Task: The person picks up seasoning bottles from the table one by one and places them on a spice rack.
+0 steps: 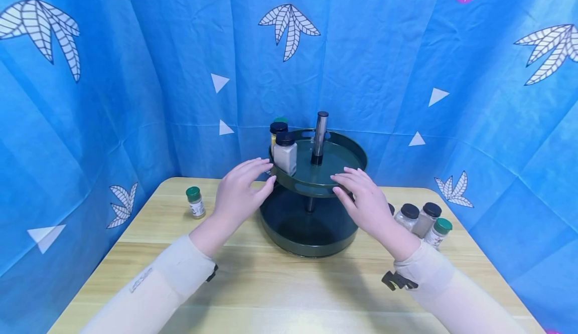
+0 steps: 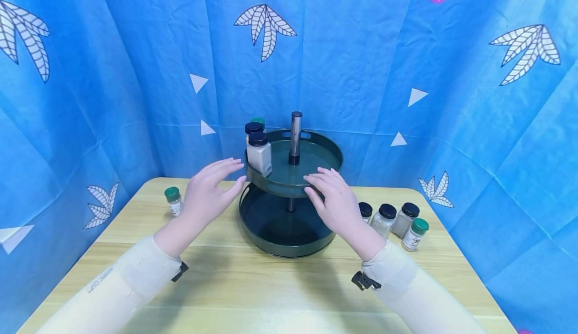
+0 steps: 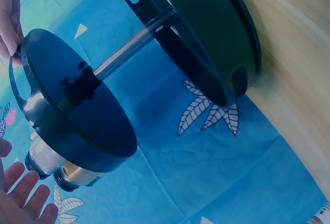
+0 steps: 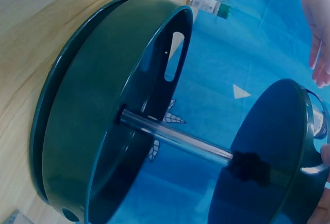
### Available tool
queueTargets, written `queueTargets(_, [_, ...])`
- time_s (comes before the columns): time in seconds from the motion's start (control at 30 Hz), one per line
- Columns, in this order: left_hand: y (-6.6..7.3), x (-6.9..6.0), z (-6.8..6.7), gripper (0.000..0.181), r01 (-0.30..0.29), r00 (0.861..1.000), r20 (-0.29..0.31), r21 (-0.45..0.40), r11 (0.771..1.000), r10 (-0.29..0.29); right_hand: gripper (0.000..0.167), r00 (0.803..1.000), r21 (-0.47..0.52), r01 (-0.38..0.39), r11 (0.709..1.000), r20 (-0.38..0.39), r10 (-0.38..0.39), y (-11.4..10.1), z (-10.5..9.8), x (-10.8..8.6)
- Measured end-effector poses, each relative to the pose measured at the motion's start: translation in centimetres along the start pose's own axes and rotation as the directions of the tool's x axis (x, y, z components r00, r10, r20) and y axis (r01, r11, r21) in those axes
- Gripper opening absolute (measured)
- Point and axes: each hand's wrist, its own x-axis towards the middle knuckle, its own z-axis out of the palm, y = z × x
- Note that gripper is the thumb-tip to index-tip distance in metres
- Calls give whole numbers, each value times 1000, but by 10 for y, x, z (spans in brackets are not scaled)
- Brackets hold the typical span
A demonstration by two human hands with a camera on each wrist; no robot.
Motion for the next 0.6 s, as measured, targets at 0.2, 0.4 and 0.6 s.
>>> queueTargets(0.2, [-5, -6, -1, 30, 14, 1000, 16, 28, 1000, -15, 34, 1000, 6, -3, 1000, 1, 3, 1, 0, 0])
queueTargets(0.4, [-12, -13, -1, 31, 23, 1000, 19, 59, 998, -24, 34, 1000, 7, -7, 1000, 9, 7, 1, 0, 0])
queueTargets(0.6, [-18, -18, -1, 31, 32, 999, -1, 70, 997, -32, 34, 1000, 6, -5, 1000, 7, 5, 0, -1, 0])
